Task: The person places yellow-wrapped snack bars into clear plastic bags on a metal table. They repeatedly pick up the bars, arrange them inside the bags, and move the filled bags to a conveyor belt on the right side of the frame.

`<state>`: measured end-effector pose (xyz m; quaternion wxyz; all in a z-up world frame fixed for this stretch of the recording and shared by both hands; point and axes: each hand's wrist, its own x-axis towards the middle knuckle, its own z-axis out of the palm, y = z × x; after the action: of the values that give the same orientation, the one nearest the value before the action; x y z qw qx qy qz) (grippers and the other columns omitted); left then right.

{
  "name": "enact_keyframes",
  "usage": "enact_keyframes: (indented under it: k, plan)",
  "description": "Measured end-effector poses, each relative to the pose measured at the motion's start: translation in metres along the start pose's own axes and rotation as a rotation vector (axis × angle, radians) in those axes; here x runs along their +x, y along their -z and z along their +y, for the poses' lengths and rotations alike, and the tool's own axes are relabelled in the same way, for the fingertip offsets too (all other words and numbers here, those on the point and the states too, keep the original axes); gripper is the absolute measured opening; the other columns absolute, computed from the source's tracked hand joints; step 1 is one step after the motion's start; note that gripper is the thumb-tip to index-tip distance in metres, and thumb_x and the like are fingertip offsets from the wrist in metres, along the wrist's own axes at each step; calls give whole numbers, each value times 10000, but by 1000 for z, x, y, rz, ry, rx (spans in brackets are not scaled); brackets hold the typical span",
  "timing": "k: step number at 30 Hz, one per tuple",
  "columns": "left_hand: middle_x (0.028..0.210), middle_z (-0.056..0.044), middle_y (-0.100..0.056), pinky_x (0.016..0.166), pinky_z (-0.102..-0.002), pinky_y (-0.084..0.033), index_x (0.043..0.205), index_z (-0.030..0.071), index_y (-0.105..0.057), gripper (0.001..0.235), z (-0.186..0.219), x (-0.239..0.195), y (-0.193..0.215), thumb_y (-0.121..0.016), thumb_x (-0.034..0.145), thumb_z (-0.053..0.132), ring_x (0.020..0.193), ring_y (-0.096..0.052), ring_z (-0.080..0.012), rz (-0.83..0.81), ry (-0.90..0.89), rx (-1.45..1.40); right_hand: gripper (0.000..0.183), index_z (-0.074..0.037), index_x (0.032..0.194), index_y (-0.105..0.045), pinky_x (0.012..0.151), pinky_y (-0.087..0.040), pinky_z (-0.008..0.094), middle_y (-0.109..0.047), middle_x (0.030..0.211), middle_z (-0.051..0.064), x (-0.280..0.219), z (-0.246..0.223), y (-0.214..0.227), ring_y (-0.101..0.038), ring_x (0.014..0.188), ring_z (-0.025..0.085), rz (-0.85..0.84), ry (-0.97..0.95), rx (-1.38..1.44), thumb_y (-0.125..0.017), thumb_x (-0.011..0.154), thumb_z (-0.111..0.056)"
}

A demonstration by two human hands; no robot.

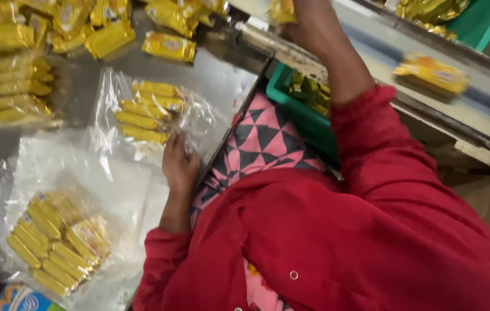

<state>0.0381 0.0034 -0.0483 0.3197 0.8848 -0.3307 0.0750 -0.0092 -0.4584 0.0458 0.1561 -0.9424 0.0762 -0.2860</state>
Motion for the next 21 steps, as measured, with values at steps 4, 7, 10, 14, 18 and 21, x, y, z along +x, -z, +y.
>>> enact_keyframes:
  k: [4,7,10,14,18,21]
  plan:
    - [1392,-254,-612,1016,-439,-526,1338,3,-646,539,3,-5,2,-629,799,31,1216,-618,-420,-1,74,-45,533,-63,1306,-646,867,-538,497,-721,1146,184,-23,1,47,-697,1012,397,16,-43,-54,-953,914,-253]
    - [1413,-241,-607,1002,-433,-536,1350,11,-641,541,6,-12,4,-623,809,19,1232,-621,-419,-8,83,-44,575,-1,1300,-594,874,-516,518,-663,1230,242,-33,5,68,-637,1100,451,-146,-52,-127,-933,868,-170]
    - [1424,-248,-584,960,-426,-544,1366,4,-628,563,12,-5,7,-622,803,14,1182,-625,-411,-6,128,-69,621,4,1346,-571,944,-521,514,-619,1360,236,-42,-11,89,-613,1191,469,-92,-55,91,-943,865,-119]
    - [1468,-271,-533,1024,-430,-532,1406,-64,-563,630,19,-11,8,-608,779,-22,1294,-574,-454,144,-44,3,674,-15,1358,-550,974,-536,494,-572,1349,218,-37,-19,114,-625,1216,456,35,125,-63,-943,819,-110]
    - [1497,-270,-520,1096,-450,-521,1437,-59,-551,594,20,-10,4,-598,845,-51,1346,-562,-443,180,-115,27,842,-32,1503,-506,900,-541,483,-544,1405,272,2,-3,70,-634,1115,443,-231,52,61,-878,748,-36]
    - [1501,-276,-509,1105,-469,-505,1450,-67,-524,614,25,-12,11,-610,844,-32,1360,-540,-454,133,-96,15,591,-69,1372,-541,1031,-576,432,-687,1311,165,55,-6,-1,-694,1183,315,-285,97,157,-863,877,-57]
